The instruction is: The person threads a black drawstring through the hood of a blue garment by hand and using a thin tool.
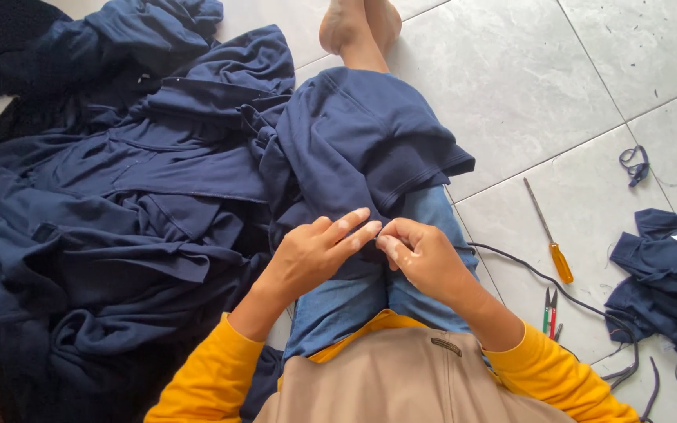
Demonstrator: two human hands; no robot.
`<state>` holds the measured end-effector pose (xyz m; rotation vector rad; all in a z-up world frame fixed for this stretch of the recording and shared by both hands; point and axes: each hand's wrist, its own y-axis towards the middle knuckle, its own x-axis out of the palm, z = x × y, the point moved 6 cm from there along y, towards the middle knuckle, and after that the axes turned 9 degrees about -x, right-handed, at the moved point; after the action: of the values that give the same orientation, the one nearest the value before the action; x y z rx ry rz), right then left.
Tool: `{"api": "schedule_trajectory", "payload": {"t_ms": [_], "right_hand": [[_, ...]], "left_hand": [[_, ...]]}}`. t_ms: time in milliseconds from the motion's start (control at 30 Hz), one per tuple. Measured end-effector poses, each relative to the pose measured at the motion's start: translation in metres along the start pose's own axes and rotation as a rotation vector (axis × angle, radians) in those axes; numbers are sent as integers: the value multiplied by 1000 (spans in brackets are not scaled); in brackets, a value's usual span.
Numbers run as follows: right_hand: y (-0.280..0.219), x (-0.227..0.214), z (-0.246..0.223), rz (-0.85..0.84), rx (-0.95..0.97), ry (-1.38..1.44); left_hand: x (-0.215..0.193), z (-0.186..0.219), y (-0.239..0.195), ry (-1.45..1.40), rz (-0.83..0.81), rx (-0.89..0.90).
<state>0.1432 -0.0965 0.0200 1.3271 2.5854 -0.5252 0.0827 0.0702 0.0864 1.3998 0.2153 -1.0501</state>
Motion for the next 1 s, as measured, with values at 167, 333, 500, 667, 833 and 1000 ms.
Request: {"api": "schedule_trajectory", "payload": {"t_ms": [167, 333, 500, 667, 833, 1000], "right_hand": [[-7, -15, -32, 70, -135, -221], [-11, -19, -40, 105, -285, -386], [-25, -19, -50, 101, -440, -504], [-34, -10, -44, 209, -624, -731], [-33, 11, -30, 259, -704, -826], [-23, 15, 1, 199, -595, -631]], "left_hand": [[7, 1, 13, -21, -82, 96], [13, 0, 14, -87, -117, 153], [17, 5, 9, -174, -173, 212], [16, 5, 10, -228, -229, 194], [35, -3, -10, -323, -274, 89], [54, -11, -35, -394, -296, 8]]}}
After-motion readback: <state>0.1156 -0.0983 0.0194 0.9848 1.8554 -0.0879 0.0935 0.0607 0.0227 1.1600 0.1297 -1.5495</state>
